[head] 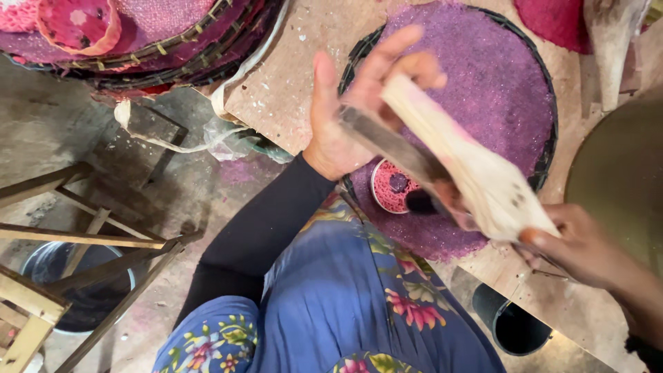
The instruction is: The person applies pink and white paste onto small round crackers using wooden pressing tools and a metal ring. They create circular patterns on the snacks and arrange them on large woven trays.
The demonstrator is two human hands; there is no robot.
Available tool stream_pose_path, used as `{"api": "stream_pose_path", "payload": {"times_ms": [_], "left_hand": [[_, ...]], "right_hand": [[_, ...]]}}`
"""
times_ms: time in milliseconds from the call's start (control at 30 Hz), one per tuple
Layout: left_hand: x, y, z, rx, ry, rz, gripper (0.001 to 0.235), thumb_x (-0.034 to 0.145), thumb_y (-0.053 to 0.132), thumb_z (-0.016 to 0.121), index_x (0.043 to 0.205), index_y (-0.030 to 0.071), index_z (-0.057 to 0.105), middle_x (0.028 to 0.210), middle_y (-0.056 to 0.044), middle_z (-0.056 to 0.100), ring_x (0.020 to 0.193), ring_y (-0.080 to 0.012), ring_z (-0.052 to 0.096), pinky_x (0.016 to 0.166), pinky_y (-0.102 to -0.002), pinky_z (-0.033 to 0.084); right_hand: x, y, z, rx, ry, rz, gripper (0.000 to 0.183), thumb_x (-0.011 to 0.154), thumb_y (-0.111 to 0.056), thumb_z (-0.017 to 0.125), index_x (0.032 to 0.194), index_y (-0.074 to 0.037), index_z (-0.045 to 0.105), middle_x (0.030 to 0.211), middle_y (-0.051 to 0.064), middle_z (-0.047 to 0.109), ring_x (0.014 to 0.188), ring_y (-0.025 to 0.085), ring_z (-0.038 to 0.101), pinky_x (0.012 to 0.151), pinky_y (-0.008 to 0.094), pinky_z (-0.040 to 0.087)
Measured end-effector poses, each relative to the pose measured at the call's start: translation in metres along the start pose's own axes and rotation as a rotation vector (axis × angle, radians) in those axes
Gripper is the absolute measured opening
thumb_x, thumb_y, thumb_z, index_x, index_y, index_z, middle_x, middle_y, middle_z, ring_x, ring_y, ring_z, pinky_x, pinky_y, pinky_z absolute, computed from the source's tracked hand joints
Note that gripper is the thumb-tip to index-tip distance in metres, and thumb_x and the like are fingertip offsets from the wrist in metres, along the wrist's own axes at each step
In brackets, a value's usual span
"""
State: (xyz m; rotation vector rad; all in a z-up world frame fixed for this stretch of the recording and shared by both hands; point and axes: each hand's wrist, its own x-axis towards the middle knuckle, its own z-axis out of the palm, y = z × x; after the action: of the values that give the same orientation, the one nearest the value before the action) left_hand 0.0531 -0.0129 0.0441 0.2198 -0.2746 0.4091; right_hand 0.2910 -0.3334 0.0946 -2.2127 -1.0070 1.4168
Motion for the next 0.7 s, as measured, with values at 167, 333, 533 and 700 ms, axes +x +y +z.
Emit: {"api": "stream_pose_path", "payload": {"times_ms": [167, 333, 533, 700], "left_hand": [[0.016, -0.009, 0.035, 1.557, -0.709, 0.327, 0.088, 0.077, 0.053, 0.079, 0.140, 0.000, 0.047, 0.141, -0.032, 0.045, 0.133, -0.0510, 0.038, 0.110, -0.059, 0.029], [0.015, -0.049, 0.045, 1.733, -0.068, 0.076, 0.040, 0.082, 0.031, 0.088, 0.111, 0.007, 0.075, 0.114, -0.010, 0.076, 0.111, -0.0230, 0.074, 0.096, -0.037, 0.059], [-0.012, -0.028, 0.033, 1.494, 0.167, 0.302, 0.056, 0.078, 0.021, 0.089, 0.123, 0.000, 0.063, 0.120, -0.012, 0.072, 0.112, -0.0203, 0.071, 0.099, -0.036, 0.059], [-0.020, -0.025, 0.029, 1.422, 0.239, 0.322, 0.060, 0.082, 0.011, 0.089, 0.133, -0.003, 0.060, 0.129, -0.014, 0.070, 0.114, -0.0198, 0.069, 0.106, -0.036, 0.058]], "right_hand": [[-0.022, 0.049, -0.015, 0.336, 0.013, -0.169, 0.068, 0.086, -0.061, 0.070, 0.104, 0.005, 0.070, 0.082, 0.011, 0.070, 0.069, 0.016, 0.065, 0.058, 0.033, 0.052], [0.018, 0.019, 0.023, 0.566, -0.101, -0.250, 0.069, 0.089, -0.055, 0.072, 0.125, 0.003, 0.066, 0.111, 0.016, 0.064, 0.094, 0.023, 0.059, 0.075, 0.036, 0.048], [0.083, -0.058, 0.104, -0.386, 0.391, -0.743, 0.071, 0.080, -0.042, 0.082, 0.136, -0.005, 0.059, 0.139, 0.019, 0.059, 0.131, 0.034, 0.051, 0.111, 0.044, 0.037], [0.082, -0.084, 0.113, -0.361, 0.402, -0.672, 0.080, 0.073, -0.036, 0.086, 0.139, 0.000, 0.057, 0.146, 0.023, 0.052, 0.137, 0.041, 0.047, 0.114, 0.047, 0.035]]}}
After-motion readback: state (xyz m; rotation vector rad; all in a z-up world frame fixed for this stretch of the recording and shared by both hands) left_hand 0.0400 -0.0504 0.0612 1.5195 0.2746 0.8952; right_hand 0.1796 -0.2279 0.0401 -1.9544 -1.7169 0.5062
